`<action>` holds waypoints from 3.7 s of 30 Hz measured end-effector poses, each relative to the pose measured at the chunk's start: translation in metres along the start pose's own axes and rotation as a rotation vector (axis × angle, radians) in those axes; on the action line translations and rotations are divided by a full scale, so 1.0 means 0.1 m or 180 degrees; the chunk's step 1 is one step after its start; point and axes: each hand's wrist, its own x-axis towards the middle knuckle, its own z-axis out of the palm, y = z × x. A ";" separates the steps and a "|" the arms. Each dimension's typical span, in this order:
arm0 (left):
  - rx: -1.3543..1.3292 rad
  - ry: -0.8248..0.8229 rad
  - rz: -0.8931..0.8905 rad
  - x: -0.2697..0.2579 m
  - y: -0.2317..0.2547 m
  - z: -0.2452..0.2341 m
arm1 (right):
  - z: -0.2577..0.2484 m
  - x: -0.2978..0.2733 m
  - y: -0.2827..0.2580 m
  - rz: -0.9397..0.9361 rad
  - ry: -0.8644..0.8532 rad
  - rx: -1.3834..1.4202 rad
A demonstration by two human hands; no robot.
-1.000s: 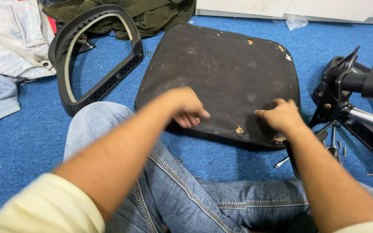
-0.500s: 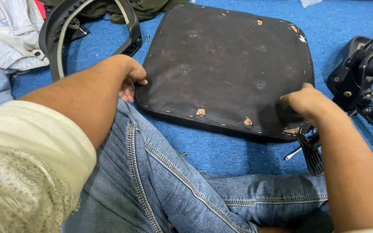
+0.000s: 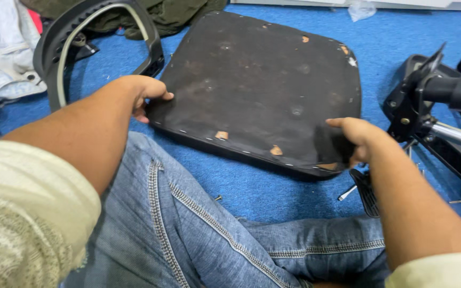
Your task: The person sits on the floor and attempts to attach a chair base to a seat cushion, then aligns and fastens a plastic frame to the underside of the cushion using screws and a screwdriver.
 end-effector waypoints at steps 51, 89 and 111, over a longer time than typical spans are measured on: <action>-0.0394 -0.0373 0.0147 -0.13 0.13 0.70 | 1.19 -0.98 0.46 -0.0125 -0.1375 0.3126; -0.2030 0.1246 0.1543 -0.37 -0.20 -1.09 | 1.37 -1.04 0.19 -0.0327 -0.1587 0.4728; -0.2078 0.1391 0.2090 -2.38 0.04 0.76 | 1.56 -1.08 0.01 -0.0512 -0.1916 0.5090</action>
